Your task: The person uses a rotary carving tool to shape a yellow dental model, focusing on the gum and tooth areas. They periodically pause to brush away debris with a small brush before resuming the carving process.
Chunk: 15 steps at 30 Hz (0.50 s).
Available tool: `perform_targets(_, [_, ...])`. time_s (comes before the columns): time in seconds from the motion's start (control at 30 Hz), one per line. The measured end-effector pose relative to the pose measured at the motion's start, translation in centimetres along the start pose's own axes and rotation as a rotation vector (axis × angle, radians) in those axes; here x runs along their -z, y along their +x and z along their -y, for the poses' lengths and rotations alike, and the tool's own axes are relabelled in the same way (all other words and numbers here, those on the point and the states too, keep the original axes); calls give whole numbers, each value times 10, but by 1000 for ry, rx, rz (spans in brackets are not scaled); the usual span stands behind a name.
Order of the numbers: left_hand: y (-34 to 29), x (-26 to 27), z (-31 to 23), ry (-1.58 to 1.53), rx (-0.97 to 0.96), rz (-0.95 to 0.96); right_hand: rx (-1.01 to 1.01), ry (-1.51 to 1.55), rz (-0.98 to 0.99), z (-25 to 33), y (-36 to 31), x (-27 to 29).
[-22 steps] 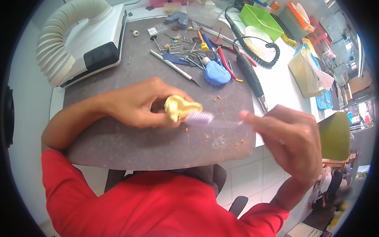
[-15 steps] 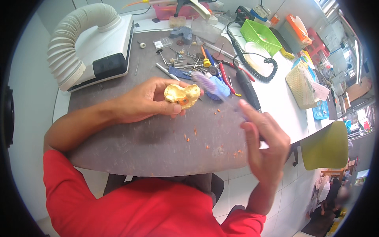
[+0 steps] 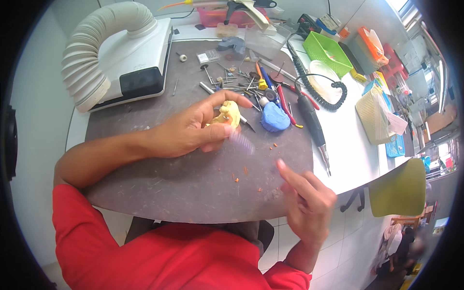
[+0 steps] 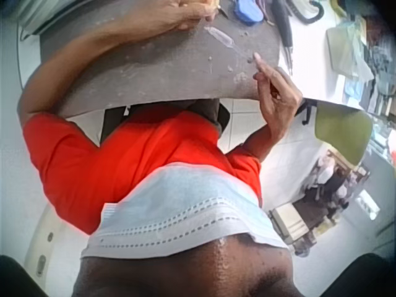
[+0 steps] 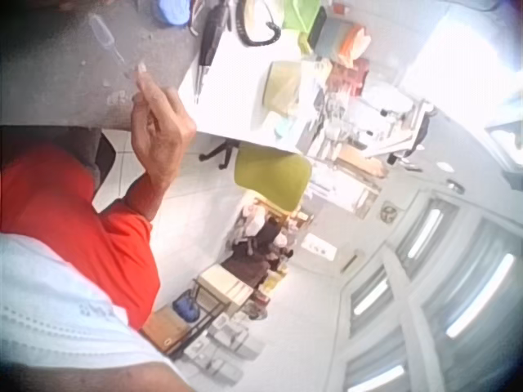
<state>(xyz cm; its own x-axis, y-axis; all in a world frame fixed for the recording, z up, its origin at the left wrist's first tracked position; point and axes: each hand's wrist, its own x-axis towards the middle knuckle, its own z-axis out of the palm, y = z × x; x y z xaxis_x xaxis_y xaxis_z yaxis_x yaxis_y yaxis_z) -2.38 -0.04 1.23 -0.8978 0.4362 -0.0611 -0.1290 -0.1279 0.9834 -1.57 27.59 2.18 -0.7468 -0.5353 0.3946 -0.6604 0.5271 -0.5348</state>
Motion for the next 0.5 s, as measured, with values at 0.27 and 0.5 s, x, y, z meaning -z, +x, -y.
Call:
perform_targets(0.27, [2,-6,-1,220,-56,-11,236,-54,-52,-1,38,5])
perform_targets(0.5, [5,-9,5,355,-203,45,252,-207,98,-7,46,42])
